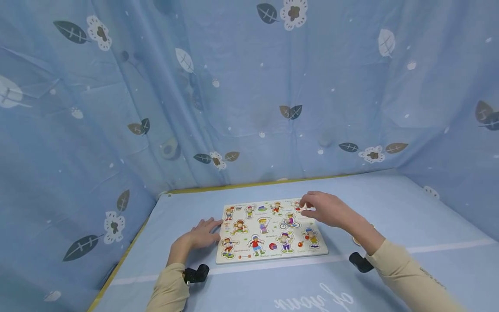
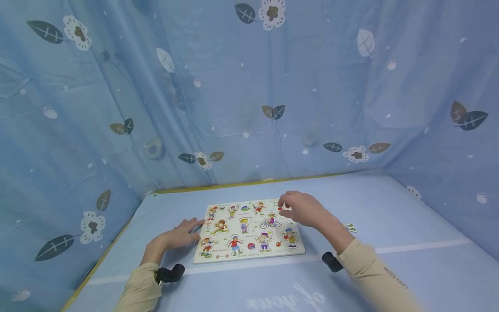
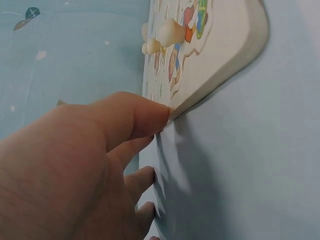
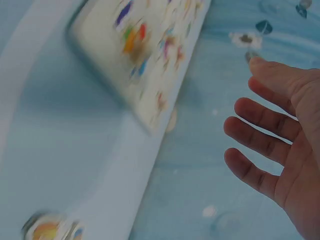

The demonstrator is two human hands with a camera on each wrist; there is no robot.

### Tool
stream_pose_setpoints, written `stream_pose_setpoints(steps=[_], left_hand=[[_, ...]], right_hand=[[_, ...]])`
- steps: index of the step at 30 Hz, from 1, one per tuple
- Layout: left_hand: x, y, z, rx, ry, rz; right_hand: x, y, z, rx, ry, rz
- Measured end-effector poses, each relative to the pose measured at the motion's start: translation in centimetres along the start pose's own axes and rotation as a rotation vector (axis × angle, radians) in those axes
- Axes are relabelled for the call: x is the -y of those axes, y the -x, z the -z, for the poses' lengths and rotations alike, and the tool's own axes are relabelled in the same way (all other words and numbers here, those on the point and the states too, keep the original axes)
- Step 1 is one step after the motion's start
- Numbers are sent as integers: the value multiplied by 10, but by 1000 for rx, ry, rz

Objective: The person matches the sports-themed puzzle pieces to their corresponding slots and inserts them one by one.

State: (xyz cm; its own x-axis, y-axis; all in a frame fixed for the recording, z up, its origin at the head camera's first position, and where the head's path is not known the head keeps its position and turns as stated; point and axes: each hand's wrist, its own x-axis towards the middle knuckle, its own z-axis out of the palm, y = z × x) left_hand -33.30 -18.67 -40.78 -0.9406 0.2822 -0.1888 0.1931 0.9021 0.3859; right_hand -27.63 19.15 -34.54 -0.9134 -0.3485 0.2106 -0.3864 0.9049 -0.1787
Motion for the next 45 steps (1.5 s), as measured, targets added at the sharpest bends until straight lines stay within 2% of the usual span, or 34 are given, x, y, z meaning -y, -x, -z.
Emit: stream_pose_setpoints(steps=[6, 16, 23, 27, 38, 45], left_hand=[[4, 5, 0, 1, 3, -5], [8, 4, -6, -10, 19, 2], [9, 3, -7, -20, 25, -2], [8, 2, -6, -24, 20, -1], [2, 0, -5, -22, 13, -2], [2, -1, -4, -26, -3, -8]], right_hand=[[-39, 23, -8, 37, -15, -105], [-94, 62, -16, 86, -2, -172], [-123, 83, -9, 107, -94, -225], [-129, 84, -7, 119, -125, -249], [-128, 85, -4, 148, -71, -262], [-128, 85, -1, 128, -48, -233]])
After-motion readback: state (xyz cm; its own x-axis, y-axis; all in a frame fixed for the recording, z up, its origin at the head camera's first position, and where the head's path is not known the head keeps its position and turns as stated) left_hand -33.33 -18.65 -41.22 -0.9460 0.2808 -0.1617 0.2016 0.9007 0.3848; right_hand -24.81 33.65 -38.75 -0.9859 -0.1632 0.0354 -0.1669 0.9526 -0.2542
